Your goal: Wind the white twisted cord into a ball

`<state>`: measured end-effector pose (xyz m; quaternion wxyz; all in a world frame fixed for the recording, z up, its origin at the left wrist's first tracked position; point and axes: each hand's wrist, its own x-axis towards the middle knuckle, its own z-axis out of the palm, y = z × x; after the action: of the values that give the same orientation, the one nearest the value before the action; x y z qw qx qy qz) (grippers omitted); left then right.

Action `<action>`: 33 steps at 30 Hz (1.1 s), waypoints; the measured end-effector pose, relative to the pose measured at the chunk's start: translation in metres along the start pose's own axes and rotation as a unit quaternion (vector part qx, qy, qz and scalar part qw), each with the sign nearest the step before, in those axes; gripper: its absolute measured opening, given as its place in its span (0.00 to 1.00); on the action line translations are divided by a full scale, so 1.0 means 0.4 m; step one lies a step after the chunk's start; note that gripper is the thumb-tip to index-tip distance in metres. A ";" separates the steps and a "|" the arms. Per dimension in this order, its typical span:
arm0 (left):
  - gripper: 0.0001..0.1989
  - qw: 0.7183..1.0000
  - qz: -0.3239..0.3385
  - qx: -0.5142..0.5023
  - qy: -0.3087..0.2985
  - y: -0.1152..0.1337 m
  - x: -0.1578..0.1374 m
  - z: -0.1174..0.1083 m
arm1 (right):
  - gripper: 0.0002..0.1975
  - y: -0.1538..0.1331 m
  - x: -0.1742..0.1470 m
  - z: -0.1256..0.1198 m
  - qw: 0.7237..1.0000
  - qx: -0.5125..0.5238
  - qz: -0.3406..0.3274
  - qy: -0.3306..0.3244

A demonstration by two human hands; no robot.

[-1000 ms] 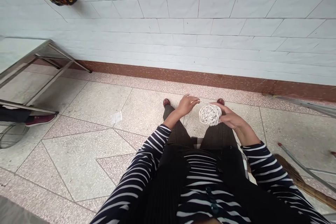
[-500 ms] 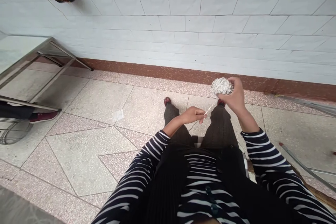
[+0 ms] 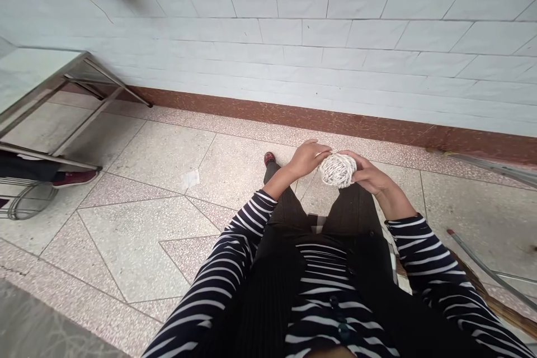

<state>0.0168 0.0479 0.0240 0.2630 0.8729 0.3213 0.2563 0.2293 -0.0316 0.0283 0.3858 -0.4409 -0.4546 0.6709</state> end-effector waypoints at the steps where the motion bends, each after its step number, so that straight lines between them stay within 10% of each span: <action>1: 0.12 1.000 -0.023 -0.017 0.003 -0.006 0.002 0.008 | 0.33 -0.012 -0.003 0.003 1.000 0.010 -0.020 0.021; 9: 0.18 0.974 -0.128 -0.170 -0.075 -0.034 -0.069 0.103 | 0.31 -0.111 0.017 -0.007 0.967 0.025 -0.175 0.182; 15: 0.16 0.940 -0.127 -0.260 -0.178 0.004 -0.098 0.055 | 0.34 -0.050 0.076 -0.083 0.865 -0.236 -0.202 0.395; 19: 0.16 0.984 -0.086 -0.117 -0.107 0.016 -0.041 -0.025 | 0.31 0.040 0.075 -0.060 0.907 -0.331 -0.076 0.248; 24: 0.14 0.996 0.017 0.052 -0.067 0.018 0.000 -0.041 | 0.30 0.079 0.041 0.005 0.990 -0.135 -0.029 0.023; 33: 0.14 0.995 -0.096 0.010 0.016 0.047 -0.031 0.005 | 0.34 0.070 -0.010 0.042 0.998 0.058 0.002 -0.021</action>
<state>0.0179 0.0265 0.0308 0.2727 0.8364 0.4101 0.2406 0.2113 -0.0480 0.0061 0.3998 -0.4042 -0.4225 0.7059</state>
